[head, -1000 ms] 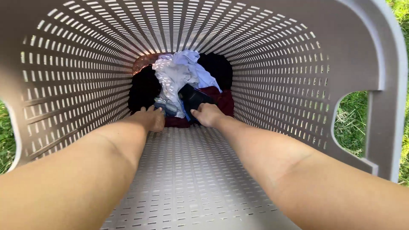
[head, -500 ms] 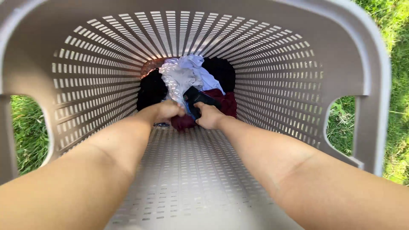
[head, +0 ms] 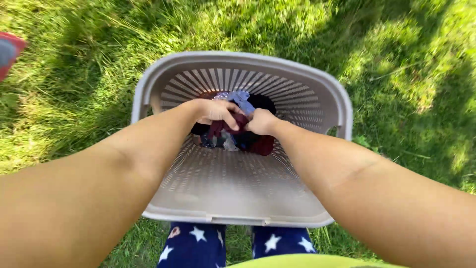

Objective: Hang clothes on an outdoor clothesline.

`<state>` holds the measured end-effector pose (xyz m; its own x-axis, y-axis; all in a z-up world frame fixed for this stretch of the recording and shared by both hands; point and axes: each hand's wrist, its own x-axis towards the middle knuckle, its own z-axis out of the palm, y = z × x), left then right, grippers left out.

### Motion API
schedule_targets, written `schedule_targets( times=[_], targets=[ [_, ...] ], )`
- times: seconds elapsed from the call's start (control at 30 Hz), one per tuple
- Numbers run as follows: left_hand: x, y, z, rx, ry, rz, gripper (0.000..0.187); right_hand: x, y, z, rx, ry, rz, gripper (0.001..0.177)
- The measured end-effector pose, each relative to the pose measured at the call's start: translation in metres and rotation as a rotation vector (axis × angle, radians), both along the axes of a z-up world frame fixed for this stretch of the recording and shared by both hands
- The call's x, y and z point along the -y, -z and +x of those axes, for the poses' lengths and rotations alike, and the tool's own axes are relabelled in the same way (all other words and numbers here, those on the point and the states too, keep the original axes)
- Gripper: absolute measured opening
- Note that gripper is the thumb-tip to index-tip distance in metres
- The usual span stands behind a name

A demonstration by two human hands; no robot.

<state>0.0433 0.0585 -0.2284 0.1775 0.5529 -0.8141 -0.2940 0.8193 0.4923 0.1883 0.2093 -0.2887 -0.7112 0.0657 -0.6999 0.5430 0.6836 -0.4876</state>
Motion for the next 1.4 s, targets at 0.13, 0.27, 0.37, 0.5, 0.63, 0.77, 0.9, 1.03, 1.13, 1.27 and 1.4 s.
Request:
schedule_targets(
  times=[0.13,0.27,0.37,0.5,0.63,0.77,0.9,1.03,1.13,1.27,1.4],
  targets=[
    [0.005,-0.018,-0.017,-0.308,0.116,0.116,0.053,-0.022,-0.054,-0.005,-0.067,0.056,0.004,0.037],
    [0.015,-0.057,-0.036,-0.794,0.430,0.026,0.044,-0.035,-0.119,-0.012,-0.018,0.116,-0.134,0.032],
    [0.018,-0.087,-0.051,-0.911,0.489,0.024,0.043,-0.044,-0.150,-0.026,-0.119,0.127,-0.215,0.026],
    [0.024,-0.131,-0.060,-1.024,0.452,-0.043,0.041,-0.058,-0.165,-0.038,-0.089,0.198,-0.506,0.017],
    [0.029,-0.168,-0.062,-1.116,0.453,-0.048,0.044,-0.067,-0.215,-0.041,-0.085,0.169,-0.434,0.011],
    [0.033,-0.196,-0.062,-1.274,0.432,-0.060,0.041,-0.072,-0.249,-0.038,-0.205,0.061,-0.324,0.020],
    [0.048,-0.204,-0.064,-1.315,0.216,0.005,0.041,-0.080,-0.262,-0.046,-0.193,-0.008,-0.134,0.022],
    [0.057,-0.232,-0.073,-1.357,-0.068,0.140,0.033,-0.111,-0.212,-0.060,-0.293,-0.032,-0.169,0.023],
    [0.060,-0.242,-0.080,-1.432,-0.228,0.161,0.018,-0.117,-0.234,-0.065,-0.287,-0.047,-0.131,0.023],
    [0.065,-0.252,-0.094,-1.322,-0.536,0.162,0.019,-0.124,-0.271,-0.076,-0.254,0.043,-0.133,0.029],
    [0.067,-0.290,-0.094,-1.257,-0.756,0.002,0.019,-0.120,-0.323,-0.081,-0.250,0.056,-0.144,0.035]
  ],
)
